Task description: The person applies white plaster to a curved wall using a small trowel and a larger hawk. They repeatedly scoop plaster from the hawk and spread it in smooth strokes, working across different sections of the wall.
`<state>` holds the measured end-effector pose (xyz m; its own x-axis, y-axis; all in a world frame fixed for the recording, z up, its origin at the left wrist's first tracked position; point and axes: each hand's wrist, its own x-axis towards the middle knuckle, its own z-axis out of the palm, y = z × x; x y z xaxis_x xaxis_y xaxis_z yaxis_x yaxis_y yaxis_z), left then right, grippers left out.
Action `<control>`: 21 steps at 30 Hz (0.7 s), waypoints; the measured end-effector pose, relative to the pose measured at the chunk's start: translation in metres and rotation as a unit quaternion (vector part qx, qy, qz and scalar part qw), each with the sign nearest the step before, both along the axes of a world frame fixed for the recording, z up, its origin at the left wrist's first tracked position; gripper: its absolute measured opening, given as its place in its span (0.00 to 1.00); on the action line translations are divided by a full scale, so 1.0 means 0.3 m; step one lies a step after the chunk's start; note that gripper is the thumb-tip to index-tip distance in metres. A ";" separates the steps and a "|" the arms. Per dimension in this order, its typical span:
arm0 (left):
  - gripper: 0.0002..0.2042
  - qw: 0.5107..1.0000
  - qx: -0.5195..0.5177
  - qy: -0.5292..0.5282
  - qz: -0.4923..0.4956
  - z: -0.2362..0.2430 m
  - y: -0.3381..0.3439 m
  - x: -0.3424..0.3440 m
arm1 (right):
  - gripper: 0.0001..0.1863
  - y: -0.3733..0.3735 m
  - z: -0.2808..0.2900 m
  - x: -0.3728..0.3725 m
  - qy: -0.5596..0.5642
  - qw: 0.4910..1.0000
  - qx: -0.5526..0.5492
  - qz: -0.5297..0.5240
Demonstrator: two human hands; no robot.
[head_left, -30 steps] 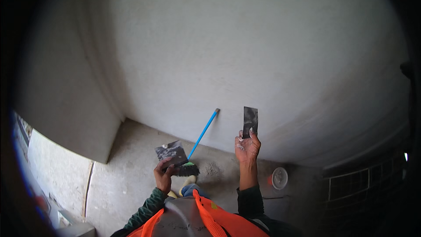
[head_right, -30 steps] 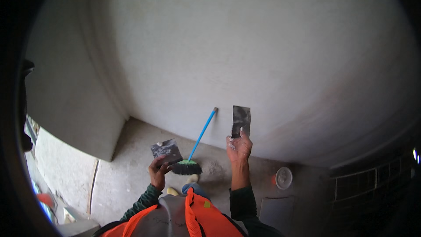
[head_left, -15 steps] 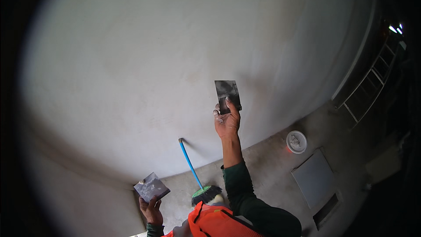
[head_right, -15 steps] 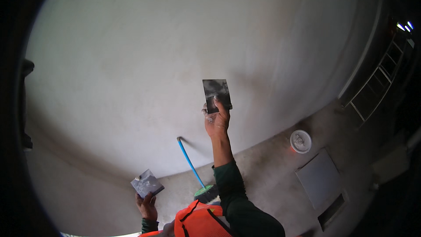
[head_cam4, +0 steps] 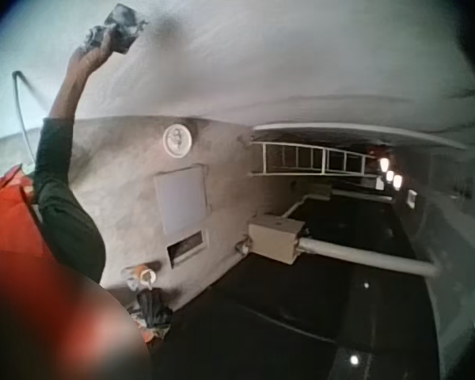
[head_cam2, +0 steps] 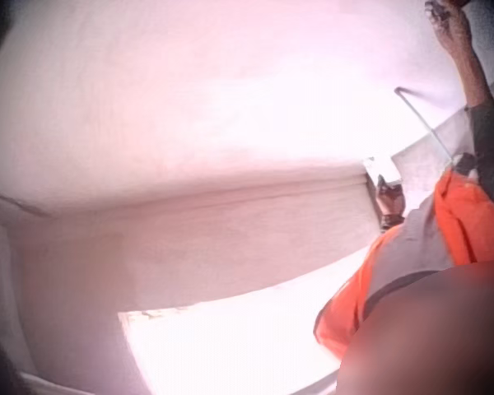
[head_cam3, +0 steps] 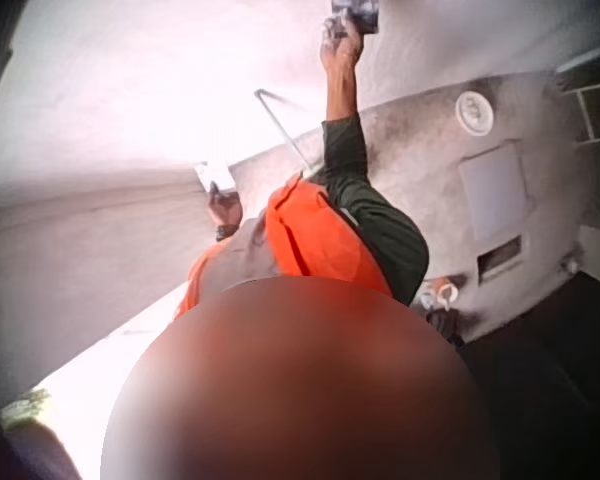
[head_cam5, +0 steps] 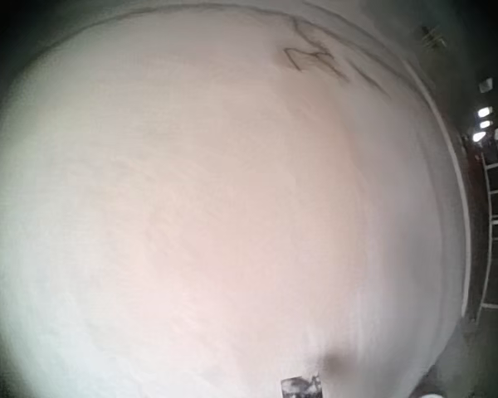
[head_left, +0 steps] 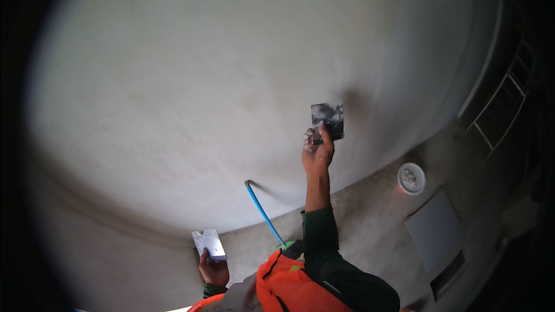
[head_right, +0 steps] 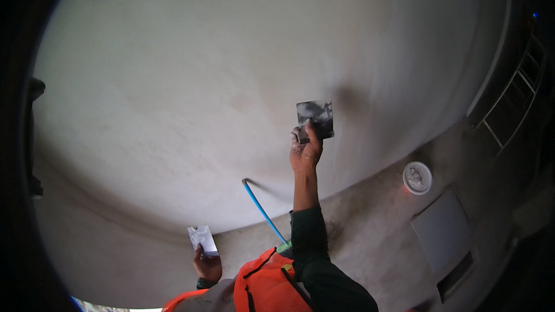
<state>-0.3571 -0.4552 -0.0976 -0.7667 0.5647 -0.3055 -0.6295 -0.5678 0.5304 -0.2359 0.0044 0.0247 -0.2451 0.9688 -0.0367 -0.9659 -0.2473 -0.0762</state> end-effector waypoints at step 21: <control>0.22 0.991 -0.109 0.005 -0.073 0.027 -0.050 -0.175 | 0.07 -0.018 0.182 -0.402 -0.285 0.893 0.190 -0.293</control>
<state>-0.4096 -0.4700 -0.0895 -0.6851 0.5911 -0.4257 -0.6910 -0.3423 0.6367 -0.3565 -0.0010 0.0793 0.2606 0.8938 0.3650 -0.6989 0.4355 -0.5673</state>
